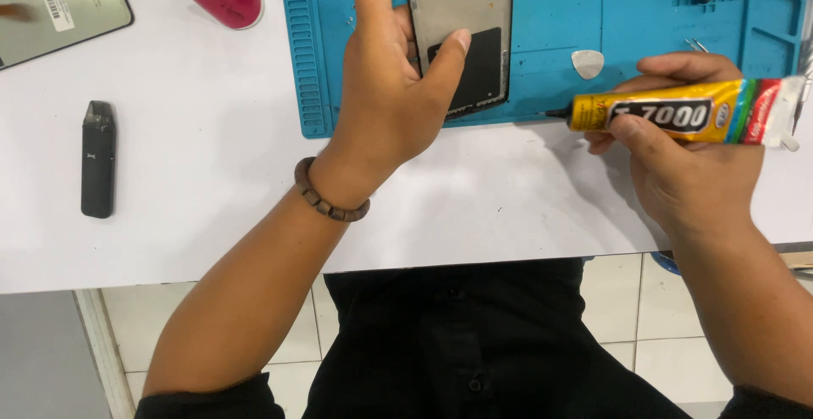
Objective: Applying adhesive to a mobile phone frame and assembling the screen and internal components during a repair process.
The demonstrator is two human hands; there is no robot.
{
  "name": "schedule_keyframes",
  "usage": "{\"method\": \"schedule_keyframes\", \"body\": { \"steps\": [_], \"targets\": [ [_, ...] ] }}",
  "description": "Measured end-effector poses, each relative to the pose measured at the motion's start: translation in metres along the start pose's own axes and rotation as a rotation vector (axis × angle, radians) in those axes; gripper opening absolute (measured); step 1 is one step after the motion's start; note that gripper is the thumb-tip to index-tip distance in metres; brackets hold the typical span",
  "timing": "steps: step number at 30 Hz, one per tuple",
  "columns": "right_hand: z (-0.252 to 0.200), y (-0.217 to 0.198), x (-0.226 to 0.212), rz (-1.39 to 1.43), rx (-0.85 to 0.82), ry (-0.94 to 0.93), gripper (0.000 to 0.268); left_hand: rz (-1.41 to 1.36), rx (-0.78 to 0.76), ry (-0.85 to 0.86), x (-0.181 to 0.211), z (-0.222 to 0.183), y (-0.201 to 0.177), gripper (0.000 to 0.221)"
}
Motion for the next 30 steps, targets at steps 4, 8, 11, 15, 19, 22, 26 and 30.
{"method": "schedule_keyframes", "body": {
  "steps": [4, 8, 11, 15, 19, 22, 26, 30],
  "targets": [
    [0.011, 0.023, -0.015, -0.211, -0.039, -0.015, 0.033, 0.017, 0.019, -0.1, 0.0, 0.001, 0.004, 0.079],
    [0.017, 0.035, -0.02, -0.267, -0.054, 0.029, 0.029, 0.034, 0.022, -0.067, -0.003, 0.001, 0.003, 0.074],
    [0.019, 0.037, -0.019, -0.278, -0.058, 0.026, 0.028, 0.023, 0.022, -0.075, -0.007, 0.003, 0.003, 0.075],
    [0.02, 0.039, -0.018, -0.263, -0.079, 0.004, 0.03, 0.026, 0.03, -0.107, -0.005, 0.002, 0.003, 0.08],
    [0.021, 0.039, -0.014, -0.268, -0.102, -0.027, 0.032, 0.047, 0.033, -0.112, -0.003, 0.002, 0.003, 0.077],
    [0.021, 0.04, -0.014, -0.278, -0.13, -0.041, 0.034, 0.029, 0.036, -0.121, -0.001, 0.001, 0.003, 0.078],
    [0.02, 0.038, -0.012, -0.347, -0.125, -0.054, 0.036, 0.031, 0.033, -0.097, 0.0, 0.001, 0.003, 0.071],
    [0.019, 0.037, -0.008, -0.38, -0.131, -0.086, 0.037, 0.014, 0.034, -0.069, 0.002, 0.001, 0.004, 0.063]
  ]
}}
Point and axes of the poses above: each hand's wrist, its own z-axis towards the middle knuckle, its own y-axis out of the palm, x = y × z, the point moved 2 cm from there along z, towards the middle knuckle, and after that the axes turned 9 degrees about -y, right-handed, at the moved point
